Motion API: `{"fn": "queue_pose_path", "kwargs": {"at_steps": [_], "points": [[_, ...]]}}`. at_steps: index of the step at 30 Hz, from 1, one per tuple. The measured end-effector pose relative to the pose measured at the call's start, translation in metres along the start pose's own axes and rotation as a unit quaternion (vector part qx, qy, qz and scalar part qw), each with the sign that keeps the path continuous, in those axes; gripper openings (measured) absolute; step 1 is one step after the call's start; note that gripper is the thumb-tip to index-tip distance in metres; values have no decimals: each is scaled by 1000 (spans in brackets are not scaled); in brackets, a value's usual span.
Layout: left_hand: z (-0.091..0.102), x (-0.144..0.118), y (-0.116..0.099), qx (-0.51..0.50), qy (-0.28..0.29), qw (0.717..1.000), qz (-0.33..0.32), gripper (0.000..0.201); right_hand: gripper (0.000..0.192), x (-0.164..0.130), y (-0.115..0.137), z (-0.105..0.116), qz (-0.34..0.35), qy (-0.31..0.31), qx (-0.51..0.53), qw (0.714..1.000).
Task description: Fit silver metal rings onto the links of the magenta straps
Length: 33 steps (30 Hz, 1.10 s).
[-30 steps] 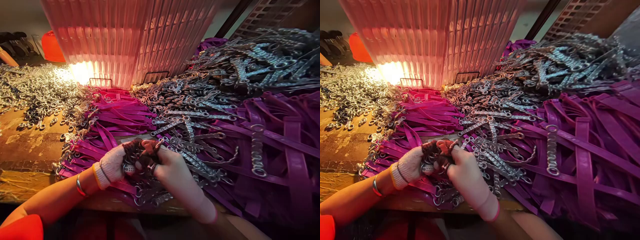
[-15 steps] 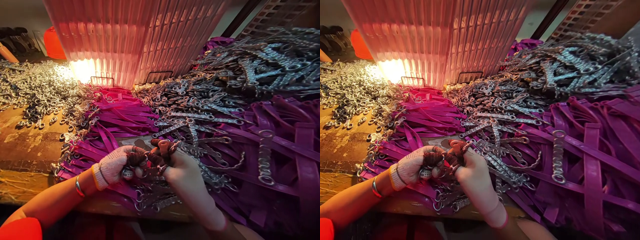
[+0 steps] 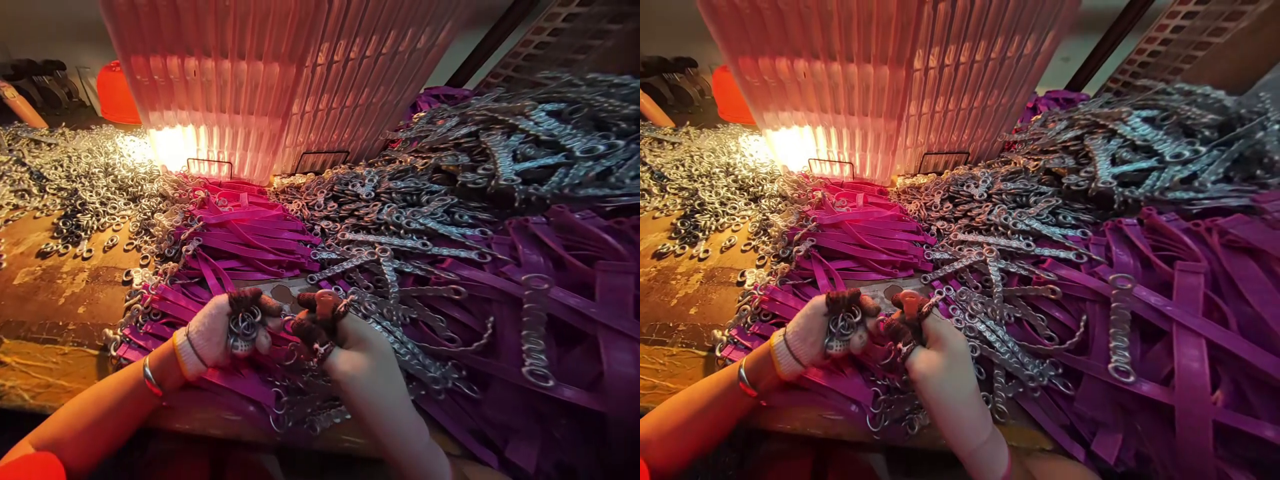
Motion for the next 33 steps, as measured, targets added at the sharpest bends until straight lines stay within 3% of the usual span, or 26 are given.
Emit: {"fn": "queue_pose_path", "kwargs": {"at_steps": [5,9,13,19,22,25,28,30,33], "points": [[-21,-6,4,187,-45,979,-66,32,34,0,-3,-1,8,-10,-48,999],[-23,-13,-3,252,-90,959,-93,33,34,3,-1,7,46,-18,-71,996],[-18,-19,-9,319,-141,927,-137,31,42,7,-11,11,28,40,-88,995],[-25,-27,-12,389,-185,881,-194,21,43,5,-2,-3,104,98,-190,971],[-23,-26,-6,363,-171,900,-172,21,34,2,7,-19,110,173,-259,944],[-14,-21,6,289,-148,938,-119,21,18,-2,15,-26,103,222,-375,894],[-4,-20,14,226,-152,956,-108,22,12,-10,24,-33,139,255,-446,847],[-2,-21,14,203,-157,960,-114,26,14,-14,25,-36,148,254,-438,850],[-8,-18,5,220,-148,958,-107,28,11,-12,15,-32,102,231,-347,903]]}}
Point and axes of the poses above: each hand's wrist, its own x-axis towards the middle knuckle, its own z-axis out of the back of the hand, y = z × x, the point moved 6 cm from there along x, towards the middle knuckle, and after that the axes turned 12 degrees about z, right-handed, at the moved point
